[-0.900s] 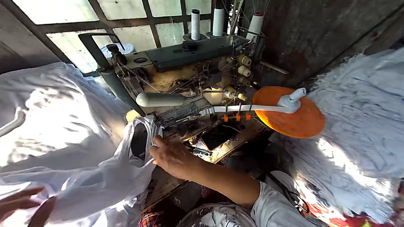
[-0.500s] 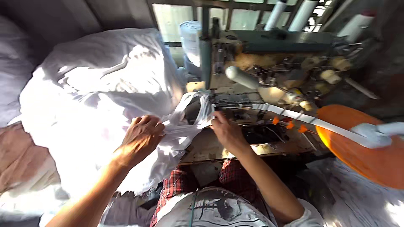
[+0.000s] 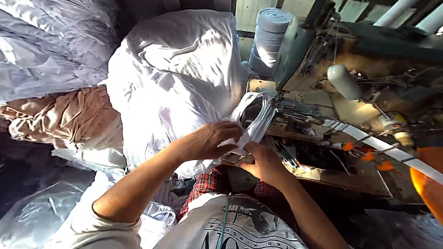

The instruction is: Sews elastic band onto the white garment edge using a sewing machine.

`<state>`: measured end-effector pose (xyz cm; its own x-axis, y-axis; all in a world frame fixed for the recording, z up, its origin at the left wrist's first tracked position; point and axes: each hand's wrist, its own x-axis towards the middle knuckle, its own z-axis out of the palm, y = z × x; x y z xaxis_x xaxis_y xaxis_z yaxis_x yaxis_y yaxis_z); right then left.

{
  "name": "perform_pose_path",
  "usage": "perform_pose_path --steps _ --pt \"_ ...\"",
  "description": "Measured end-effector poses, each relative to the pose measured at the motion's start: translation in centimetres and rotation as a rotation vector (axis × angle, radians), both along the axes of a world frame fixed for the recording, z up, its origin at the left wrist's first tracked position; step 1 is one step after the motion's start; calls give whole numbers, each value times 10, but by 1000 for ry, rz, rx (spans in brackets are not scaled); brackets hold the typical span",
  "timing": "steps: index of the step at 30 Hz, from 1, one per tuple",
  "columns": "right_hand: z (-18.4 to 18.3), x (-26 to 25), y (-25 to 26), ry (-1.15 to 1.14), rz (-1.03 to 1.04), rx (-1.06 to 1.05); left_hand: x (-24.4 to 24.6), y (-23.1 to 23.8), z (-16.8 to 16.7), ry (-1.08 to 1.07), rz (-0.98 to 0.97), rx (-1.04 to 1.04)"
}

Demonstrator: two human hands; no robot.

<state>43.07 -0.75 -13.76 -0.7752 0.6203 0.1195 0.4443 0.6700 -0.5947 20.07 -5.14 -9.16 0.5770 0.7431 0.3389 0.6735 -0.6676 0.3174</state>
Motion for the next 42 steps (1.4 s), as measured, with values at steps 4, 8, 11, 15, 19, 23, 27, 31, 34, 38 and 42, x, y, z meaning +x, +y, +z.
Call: perform_pose_path --steps 4,8,11,15,19,23,27,31,34,38,42 --pt "-17 8 2 277 -41 20 0 32 -19 225 29 -8" --pt "-22 17 6 416 -77 -78 -2 33 -2 262 123 84" --pt "-19 18 10 542 -93 -123 4 14 20 91 -6 55" --pt "0 28 9 635 179 -5 37 -5 23 -27 -210 123" --pt "4 45 -2 615 319 32 62 -7 -4 -191 -300 284" --pt "-11 82 -11 861 174 -255 65 16 -56 100 10 404" --pt "-24 113 -15 978 154 -424 45 58 -61 90 273 584" --pt "-56 98 -17 943 118 -485 47 68 -16 178 214 694" --pt "-68 92 -20 910 79 -518 51 77 -31 345 37 444" --pt "-74 97 -21 848 73 -429 39 68 -56 221 170 449" --pt "-72 101 -17 823 28 -290 34 59 -63 167 293 654"
